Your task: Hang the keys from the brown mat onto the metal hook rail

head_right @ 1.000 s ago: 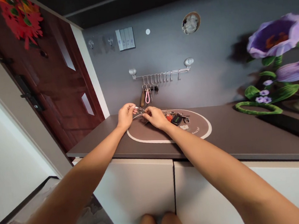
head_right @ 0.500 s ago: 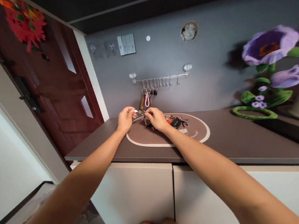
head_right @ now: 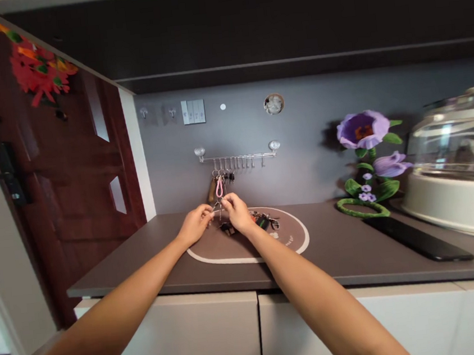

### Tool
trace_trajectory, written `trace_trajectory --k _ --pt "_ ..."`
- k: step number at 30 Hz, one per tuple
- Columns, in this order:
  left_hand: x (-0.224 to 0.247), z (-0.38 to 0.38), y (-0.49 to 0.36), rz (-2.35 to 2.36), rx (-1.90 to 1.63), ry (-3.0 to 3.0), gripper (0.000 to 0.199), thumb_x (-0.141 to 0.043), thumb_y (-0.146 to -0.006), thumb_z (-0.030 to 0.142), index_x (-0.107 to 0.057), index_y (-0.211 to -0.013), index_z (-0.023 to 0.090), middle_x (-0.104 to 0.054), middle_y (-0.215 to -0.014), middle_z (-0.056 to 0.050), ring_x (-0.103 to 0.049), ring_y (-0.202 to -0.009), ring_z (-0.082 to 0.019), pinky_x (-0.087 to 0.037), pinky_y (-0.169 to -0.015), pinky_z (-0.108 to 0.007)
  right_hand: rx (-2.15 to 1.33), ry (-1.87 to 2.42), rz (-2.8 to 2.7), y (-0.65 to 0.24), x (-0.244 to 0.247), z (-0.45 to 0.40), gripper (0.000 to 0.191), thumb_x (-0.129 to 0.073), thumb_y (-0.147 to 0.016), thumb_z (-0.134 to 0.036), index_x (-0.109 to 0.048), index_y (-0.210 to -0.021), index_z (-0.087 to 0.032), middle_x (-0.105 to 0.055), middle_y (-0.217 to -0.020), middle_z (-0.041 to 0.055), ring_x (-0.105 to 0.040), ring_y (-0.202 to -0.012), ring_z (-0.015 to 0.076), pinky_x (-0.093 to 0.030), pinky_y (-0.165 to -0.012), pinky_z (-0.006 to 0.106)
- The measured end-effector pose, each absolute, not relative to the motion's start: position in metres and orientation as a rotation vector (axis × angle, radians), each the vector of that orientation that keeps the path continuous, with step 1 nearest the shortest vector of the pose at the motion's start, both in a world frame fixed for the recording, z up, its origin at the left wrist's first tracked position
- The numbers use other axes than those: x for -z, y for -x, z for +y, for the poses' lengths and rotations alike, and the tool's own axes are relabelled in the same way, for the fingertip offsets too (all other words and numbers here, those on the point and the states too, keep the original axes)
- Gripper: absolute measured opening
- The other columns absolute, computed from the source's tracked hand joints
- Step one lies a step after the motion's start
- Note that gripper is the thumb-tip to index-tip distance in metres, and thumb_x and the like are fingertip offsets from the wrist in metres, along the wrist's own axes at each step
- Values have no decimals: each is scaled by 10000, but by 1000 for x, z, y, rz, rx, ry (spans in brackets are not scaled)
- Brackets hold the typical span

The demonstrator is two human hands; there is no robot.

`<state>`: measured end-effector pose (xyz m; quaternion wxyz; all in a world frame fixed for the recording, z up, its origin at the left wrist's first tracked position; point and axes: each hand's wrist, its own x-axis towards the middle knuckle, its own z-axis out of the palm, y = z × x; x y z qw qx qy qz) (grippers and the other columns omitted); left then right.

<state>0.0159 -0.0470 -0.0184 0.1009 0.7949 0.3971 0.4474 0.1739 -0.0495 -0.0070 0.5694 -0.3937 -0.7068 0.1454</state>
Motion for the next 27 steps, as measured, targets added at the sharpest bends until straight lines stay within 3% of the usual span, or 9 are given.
trace_trajectory --k 8,16,23,27 --pt "19 -52 -20 1103 -1200 -2506 168 -462 -785 274 -551 -895 182 -612 -794 -15 -553 -683 -119 -413 -647 -220 -535 856 -1553 -177 7 -45 170 -406 -778 -379 -415 -780 -210 -502 -746 -15 -506 -704 101 -448 -686 234" --pt "22 -44 -13 1366 -1154 -2540 157 -418 -803 188 -568 -852 187 -609 -864 -45 -546 -811 -145 -389 -731 -246 -643 835 -1345 -186 -11 -39 231 -466 -733 -427 -408 -775 -208 -520 -755 -16 -563 -694 117 -455 -617 240" --pt "23 -40 -10 1505 -1082 -2516 169 -408 -794 163 -572 -828 192 -616 -857 -47 -551 -804 -150 -377 -716 -246 -754 785 -1100 -187 -48 -16 110 -472 -762 -276 -387 -749 -208 -488 -642 -48 -583 -557 112 -487 -584 275" --pt "24 -39 -10 1569 -1073 -2519 179 -395 -798 172 -571 -824 194 -624 -863 -54 -561 -810 -161 -374 -697 -253 -724 814 -1038 -188 -69 -1 81 -448 -792 -222 -401 -730 -196 -480 -559 -40 -572 -524 104 -488 -514 231"
